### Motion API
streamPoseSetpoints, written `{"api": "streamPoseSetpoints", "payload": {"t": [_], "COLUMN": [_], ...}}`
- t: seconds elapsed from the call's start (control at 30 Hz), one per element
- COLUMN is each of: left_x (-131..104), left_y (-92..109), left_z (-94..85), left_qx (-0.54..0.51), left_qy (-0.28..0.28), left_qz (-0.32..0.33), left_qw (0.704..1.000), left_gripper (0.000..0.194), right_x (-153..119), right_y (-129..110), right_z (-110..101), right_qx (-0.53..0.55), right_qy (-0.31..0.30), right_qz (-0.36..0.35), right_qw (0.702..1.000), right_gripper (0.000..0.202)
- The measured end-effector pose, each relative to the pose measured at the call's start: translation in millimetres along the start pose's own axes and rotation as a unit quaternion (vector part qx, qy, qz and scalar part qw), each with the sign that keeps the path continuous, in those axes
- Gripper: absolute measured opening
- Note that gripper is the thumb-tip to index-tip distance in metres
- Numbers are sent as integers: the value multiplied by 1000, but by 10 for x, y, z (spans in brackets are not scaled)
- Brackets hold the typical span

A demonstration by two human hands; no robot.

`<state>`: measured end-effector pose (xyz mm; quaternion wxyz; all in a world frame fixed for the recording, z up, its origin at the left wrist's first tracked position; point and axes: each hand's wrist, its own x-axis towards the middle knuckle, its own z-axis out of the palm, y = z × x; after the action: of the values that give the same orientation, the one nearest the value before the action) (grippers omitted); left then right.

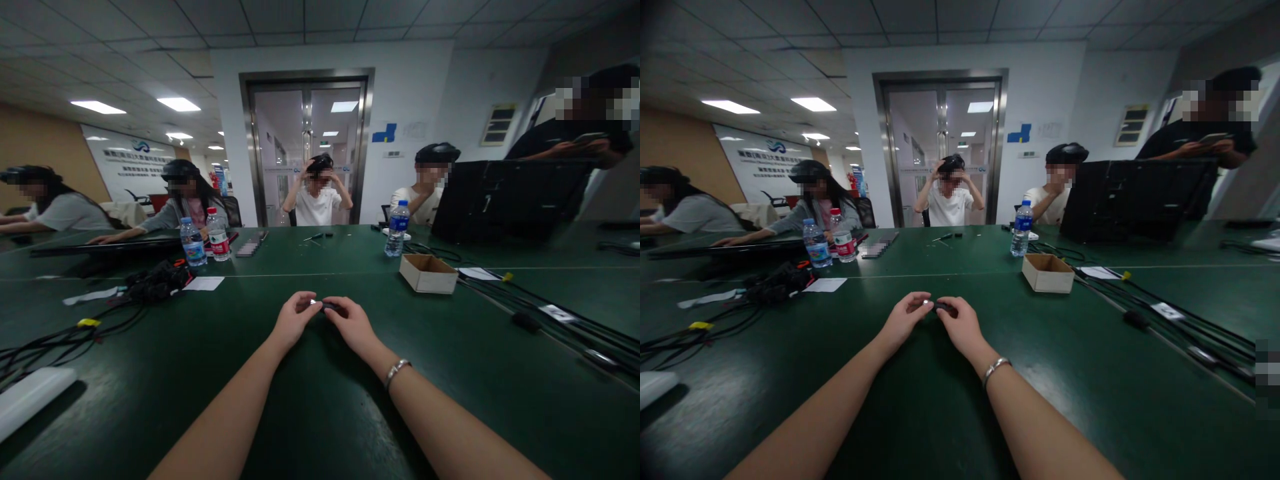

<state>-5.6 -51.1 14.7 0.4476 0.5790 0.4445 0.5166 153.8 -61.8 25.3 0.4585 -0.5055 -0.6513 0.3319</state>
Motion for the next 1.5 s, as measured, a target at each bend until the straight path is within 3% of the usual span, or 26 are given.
{"api": "streamPoseSetpoints", "payload": {"t": [0.13, 0.2, 0.3, 0.47, 0.63, 0.8, 0.9, 1.03, 1.13, 1.27, 1.5], "left_x": [-21, -20, -13, -3, 15, 16, 8, -4, -13, -36, -18], "left_y": [19, 18, 22, 47, 51, 66, 63, 51, 56, 91, 37], "left_z": [3, 0, 6, 38, 54, 53, 35, 16, 17, 13, 5], "left_qx": [0, -24, -32, -16, -63, -26, -41, -81, -50, -15, -21], "left_qy": [-25, -37, -18, 4, 5, 18, 8, 1, 24, 5, 7], "left_qz": [9, 21, 13, 2, 9, -25, -7, 16, -1, -14, 10], "left_qw": [1000, 999, 999, 1000, 998, 999, 999, 997, 998, 1000, 1000], "left_gripper": [25, 30, 41, 30, 40, 33, 29, 38, 39, 34, 37], "right_x": [12, 22, 33, 43, 53, 55, 56, 61, 60, 45, 44], "right_y": [38, 67, 97, 115, 137, 141, 136, 144, 146, 98, 68], "right_z": [6, 15, 25, 15, -1, -8, -14, -11, -8, -13, 22], "right_qx": [-1, 7, 22, 35, 74, 97, 94, 83, 75, 66, 39], "right_qy": [2, 7, 5, -4, -24, -29, -29, -31, -30, -32, -25], "right_qz": [-3, -9, -13, -7, 5, 17, 15, 10, 10, 4, -15], "right_qw": [1000, 1000, 1000, 999, 997, 995, 995, 996, 997, 997, 999], "right_gripper": [25, 25, 25, 27, 29, 29, 29, 29, 28, 27, 23]}}
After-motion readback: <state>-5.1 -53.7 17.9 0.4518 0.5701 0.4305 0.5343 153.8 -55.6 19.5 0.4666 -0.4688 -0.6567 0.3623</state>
